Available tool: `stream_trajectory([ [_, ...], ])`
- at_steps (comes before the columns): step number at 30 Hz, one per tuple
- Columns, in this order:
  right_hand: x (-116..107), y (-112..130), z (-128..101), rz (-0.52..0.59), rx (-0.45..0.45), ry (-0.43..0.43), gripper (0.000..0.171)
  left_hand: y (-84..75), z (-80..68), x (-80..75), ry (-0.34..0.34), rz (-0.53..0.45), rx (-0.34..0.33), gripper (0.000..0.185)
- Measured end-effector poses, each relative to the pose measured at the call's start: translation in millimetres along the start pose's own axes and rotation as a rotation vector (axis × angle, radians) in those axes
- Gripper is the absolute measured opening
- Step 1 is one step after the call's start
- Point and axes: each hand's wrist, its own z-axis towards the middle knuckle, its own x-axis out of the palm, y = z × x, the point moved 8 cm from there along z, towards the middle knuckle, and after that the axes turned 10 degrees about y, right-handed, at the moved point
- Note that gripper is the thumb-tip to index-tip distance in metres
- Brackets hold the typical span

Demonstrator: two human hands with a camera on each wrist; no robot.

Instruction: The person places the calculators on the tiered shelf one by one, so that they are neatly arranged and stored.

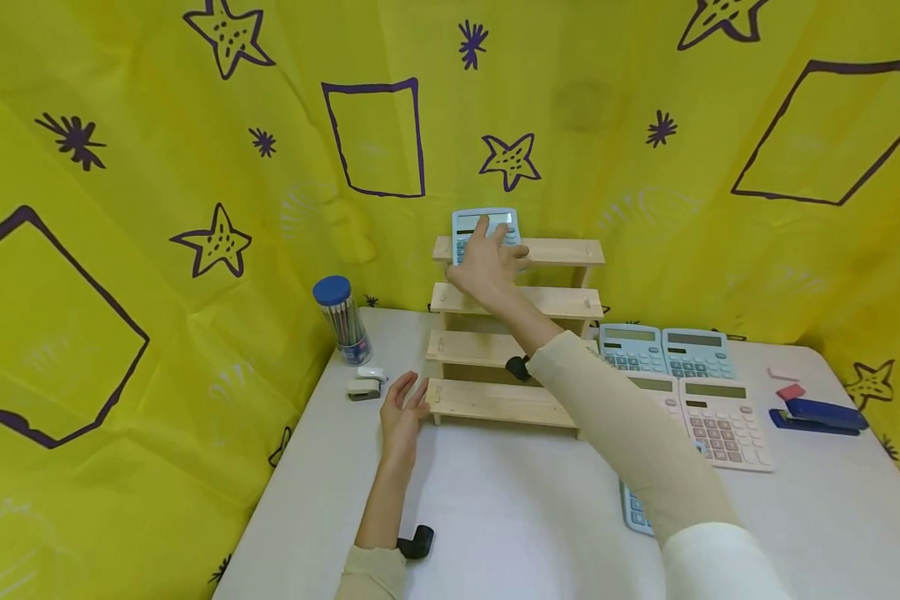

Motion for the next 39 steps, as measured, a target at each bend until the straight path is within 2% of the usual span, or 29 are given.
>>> stream_trajectory([
  [4, 11.1, 4.3, 3.1, -0.061, 0.018, -0.054, 0.105, -0.6, -1.4, -2.0, 0.000, -0.006, -0.003, 0.069],
  [7, 14.7, 3.1, 2.7, -0.066, 0.013, -0.094, 0.107, -1.3, -1.7, -3.2, 0.001, -0.008, -0.004, 0.068],
  [12, 12.5, -12.5, -8.2, 0.048, -0.030, -0.126, 0.112, 0.1, -1.0, -1.4, -0.004, -0.006, 0.003, 0.067],
  [17, 4.0, -41.2, -38.2, 0.154, -0.085, -0.130, 0.106, 2.0, -0.1, 2.6, 0.000, -0.003, 0.004, 0.068],
  [25, -4.8, -100.9, -100.4, 0.169, -0.134, -0.091, 0.094, -0.2, 2.0, 0.4, -0.027, 0.000, 0.009, 0.066],
  [30, -4.5, -152.7, -139.6, 0.158, -0.140, -0.069, 0.091, -2.5, 4.2, 0.1, -0.035, -0.004, 0.003, 0.067],
  [33, 3.4, -185.4, -162.5, 0.132, -0.110, -0.021, 0.093, -4.2, 3.9, 0.1, -0.035, 0.000, 0.009, 0.067],
  [39, 33.3, -245.9, -211.7, 0.108, 0.031, 0.105, 0.109, 0.0, 1.2, 0.6, -0.027, 0.004, 0.002, 0.066],
])
